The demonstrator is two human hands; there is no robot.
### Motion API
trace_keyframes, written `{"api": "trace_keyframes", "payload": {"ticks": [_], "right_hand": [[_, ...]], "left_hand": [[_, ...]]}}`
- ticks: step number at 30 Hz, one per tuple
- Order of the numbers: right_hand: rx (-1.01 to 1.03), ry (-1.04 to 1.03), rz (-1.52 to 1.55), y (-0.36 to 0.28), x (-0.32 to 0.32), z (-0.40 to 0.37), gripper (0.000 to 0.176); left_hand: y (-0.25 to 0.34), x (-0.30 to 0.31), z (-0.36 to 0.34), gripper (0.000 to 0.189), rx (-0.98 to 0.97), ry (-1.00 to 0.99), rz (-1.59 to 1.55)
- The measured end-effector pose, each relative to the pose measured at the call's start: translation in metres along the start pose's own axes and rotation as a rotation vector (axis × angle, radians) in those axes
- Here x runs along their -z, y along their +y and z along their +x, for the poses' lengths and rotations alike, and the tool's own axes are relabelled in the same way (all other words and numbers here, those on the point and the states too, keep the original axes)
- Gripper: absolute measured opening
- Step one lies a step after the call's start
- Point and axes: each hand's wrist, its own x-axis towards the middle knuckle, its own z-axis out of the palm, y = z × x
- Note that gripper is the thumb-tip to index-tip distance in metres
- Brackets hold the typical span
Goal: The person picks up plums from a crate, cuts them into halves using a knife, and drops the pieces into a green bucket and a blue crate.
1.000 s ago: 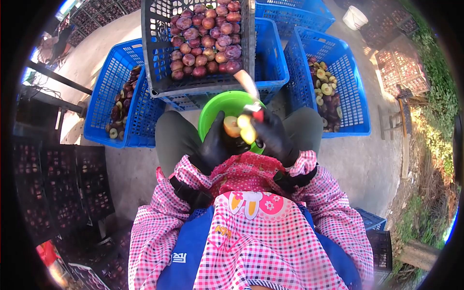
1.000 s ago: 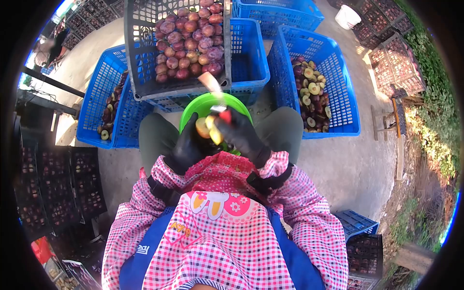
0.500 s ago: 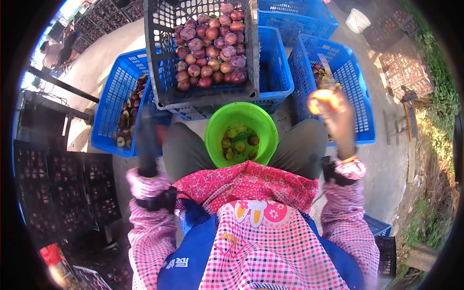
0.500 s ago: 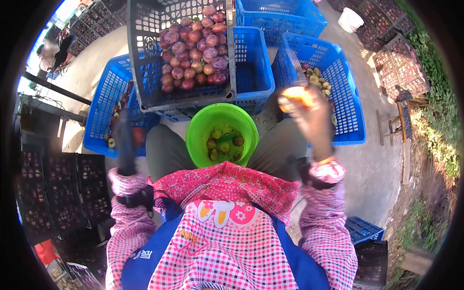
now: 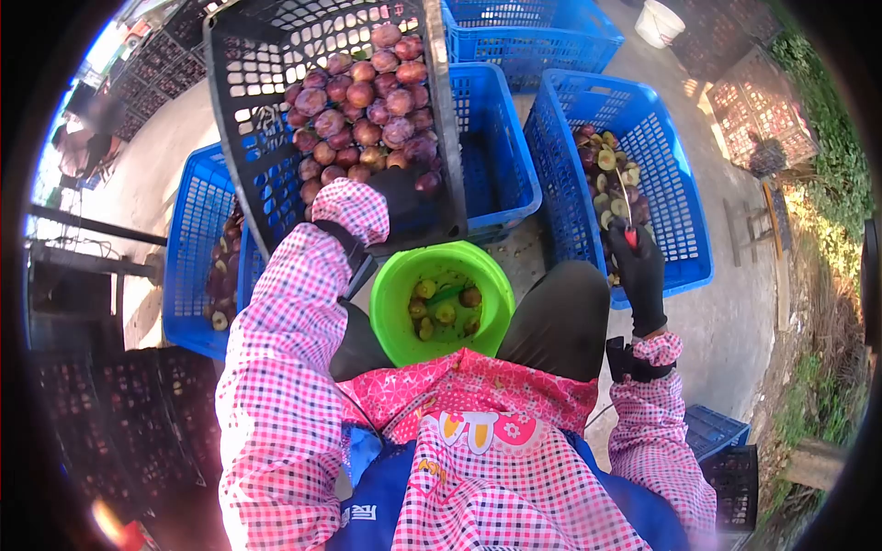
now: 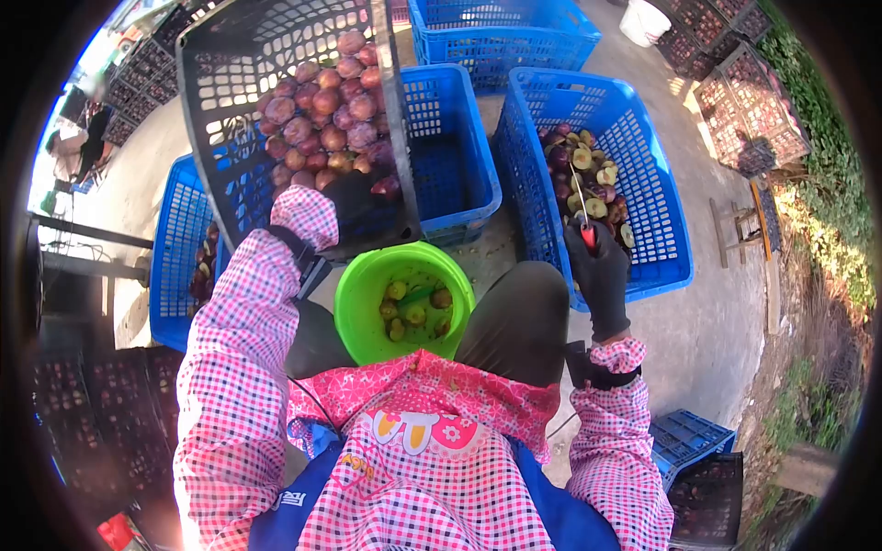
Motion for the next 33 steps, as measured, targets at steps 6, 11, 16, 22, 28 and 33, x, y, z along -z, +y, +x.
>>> {"api": "trace_keyframes", "payload": {"ticks": [6, 11, 16, 22, 28, 33], "right_hand": [[-0.136, -0.073, 0.168, 0.012, 0.003, 0.0, 0.025], [-0.011, -0.077, 0.111, 0.005, -0.003, 0.004, 0.025], [0.143, -0.205, 0.414, -0.057, -0.002, -0.019, 0.024], [0.352, -0.38, 0.493, -0.143, -0.046, -0.094, 0.017], [0.432, -0.505, 0.387, -0.166, -0.049, -0.142, 0.019], [0.531, -0.45, 0.228, -0.166, -0.047, -0.153, 0.023]], "left_hand": [[-0.009, -0.019, 0.043, 0.042, -0.001, -0.19, -0.027], [0.0, 0.01, 0.03, 0.048, 0.11, -0.163, -0.305], [0.049, 0.073, -0.058, 0.054, 0.405, -0.078, -1.001], [0.129, 0.021, -0.181, 0.053, 0.219, 0.151, -2.002], [0.165, -0.034, -0.219, 0.062, 0.371, 0.252, -2.058], [0.184, -0.025, -0.229, 0.059, 0.283, 0.258, -1.943]]}}
